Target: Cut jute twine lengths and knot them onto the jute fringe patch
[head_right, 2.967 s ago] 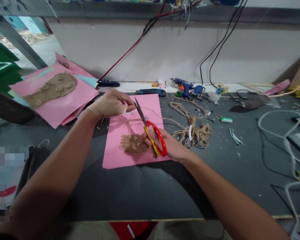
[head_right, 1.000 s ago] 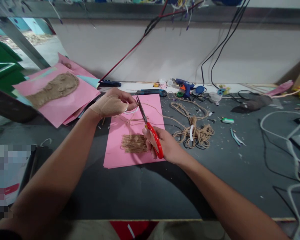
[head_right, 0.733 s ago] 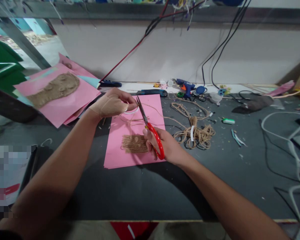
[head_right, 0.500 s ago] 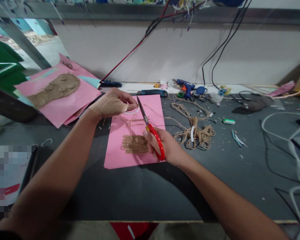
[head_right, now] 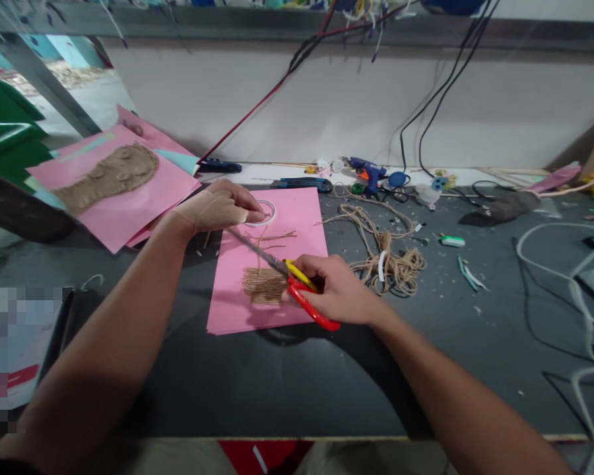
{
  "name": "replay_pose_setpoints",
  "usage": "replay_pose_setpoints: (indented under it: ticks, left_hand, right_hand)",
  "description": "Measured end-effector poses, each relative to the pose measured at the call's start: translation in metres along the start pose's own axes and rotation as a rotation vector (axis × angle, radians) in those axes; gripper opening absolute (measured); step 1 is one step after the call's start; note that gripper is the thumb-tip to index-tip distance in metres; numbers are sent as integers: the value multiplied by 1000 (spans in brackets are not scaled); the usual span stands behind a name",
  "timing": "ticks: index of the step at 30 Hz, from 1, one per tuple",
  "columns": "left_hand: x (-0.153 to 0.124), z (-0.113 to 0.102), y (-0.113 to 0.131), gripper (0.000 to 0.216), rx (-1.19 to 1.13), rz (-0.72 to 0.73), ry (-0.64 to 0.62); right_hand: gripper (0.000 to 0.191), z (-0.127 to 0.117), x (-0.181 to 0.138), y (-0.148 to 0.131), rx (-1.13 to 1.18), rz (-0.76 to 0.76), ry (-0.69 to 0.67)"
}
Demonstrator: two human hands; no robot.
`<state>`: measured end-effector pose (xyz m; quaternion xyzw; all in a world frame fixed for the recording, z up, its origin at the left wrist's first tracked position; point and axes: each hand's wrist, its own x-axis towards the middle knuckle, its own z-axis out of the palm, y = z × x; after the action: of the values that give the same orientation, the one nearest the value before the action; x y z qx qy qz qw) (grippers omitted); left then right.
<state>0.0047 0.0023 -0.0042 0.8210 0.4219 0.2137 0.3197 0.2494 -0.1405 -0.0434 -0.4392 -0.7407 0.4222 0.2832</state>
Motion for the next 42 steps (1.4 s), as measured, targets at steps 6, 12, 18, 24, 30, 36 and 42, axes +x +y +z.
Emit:
replay_pose_setpoints:
  ticks: [6, 12, 18, 24, 30, 36, 42]
  left_hand:
    - [1, -1, -2, 24, -8, -16, -28]
    - [4, 2, -5, 25, -20, 14, -27]
    - [6, 5, -8, 25, -6, 15, -39]
    - [7, 5, -8, 25, 23, 21, 6]
    - [5, 5, -5, 23, 1, 21, 11]
    - [7, 8, -11, 20, 17, 44, -6]
    - [12, 14, -14, 14, 66, 36, -34]
  right_hand:
    - [16, -12, 2, 1, -267, -202, -289]
    - [32, -7, 3, -7, -359, -206, -385]
    - [34, -9, 0, -11, -352, -155, -404]
    - [27, -10, -1, -12, -417, -141, -420]
    - [28, -10, -2, -20, -394, -140, -451]
    - [21, -14, -1, -28, -442, -108, -419]
    - [21, -10, 22, -10, -640, -149, 20]
